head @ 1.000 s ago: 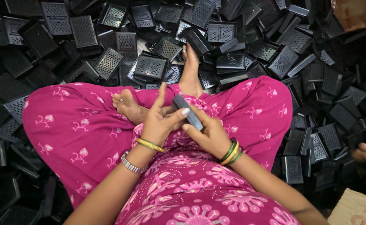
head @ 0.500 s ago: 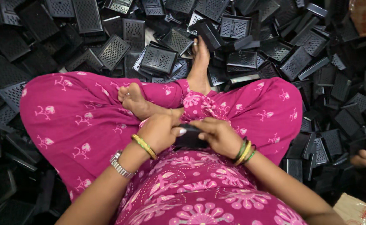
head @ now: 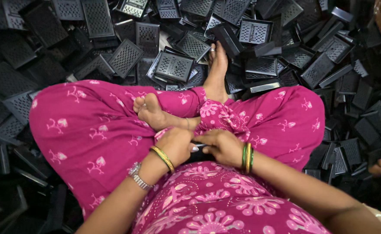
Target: The person sits on the floor surrounded by a large pile of black plastic boxes, picks up boxes and lids one at a time, and presses lids onto the box bases by hand, placing the closed boxes back onto the pile.
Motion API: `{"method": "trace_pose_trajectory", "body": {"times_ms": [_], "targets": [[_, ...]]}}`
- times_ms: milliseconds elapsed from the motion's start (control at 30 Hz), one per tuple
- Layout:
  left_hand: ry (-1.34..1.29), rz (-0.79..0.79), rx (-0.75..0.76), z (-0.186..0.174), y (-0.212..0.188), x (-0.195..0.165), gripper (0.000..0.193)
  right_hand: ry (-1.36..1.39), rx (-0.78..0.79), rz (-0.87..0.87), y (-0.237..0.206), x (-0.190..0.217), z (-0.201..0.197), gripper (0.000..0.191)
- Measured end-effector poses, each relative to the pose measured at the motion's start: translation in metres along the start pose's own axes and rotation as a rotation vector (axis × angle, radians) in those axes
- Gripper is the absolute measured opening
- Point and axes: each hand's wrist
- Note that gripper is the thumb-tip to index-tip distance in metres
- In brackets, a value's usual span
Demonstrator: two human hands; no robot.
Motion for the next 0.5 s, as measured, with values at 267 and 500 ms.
{"method": "trace_pose_trajectory", "body": {"times_ms": [267, 500], "targets": [[0.105, -0.096, -0.107, -0.052, 0.037, 0.0, 0.036, -0.502, -0.481, -0.232, 0.136, -0.032, -0.047, 0.056], [-0.06, -0.059, -0.578, -0.062, 0.043, 0.038, 0.025, -0.552, -0.38, 0.122, 0.201, -0.111, -0.056, 0.052]]}}
Point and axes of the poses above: each hand's wrist, its own y-axis towards the middle knuckle, its own z-axis out of the palm, x = y × z, and after that the axes turned 7 degrees about y, right-handed
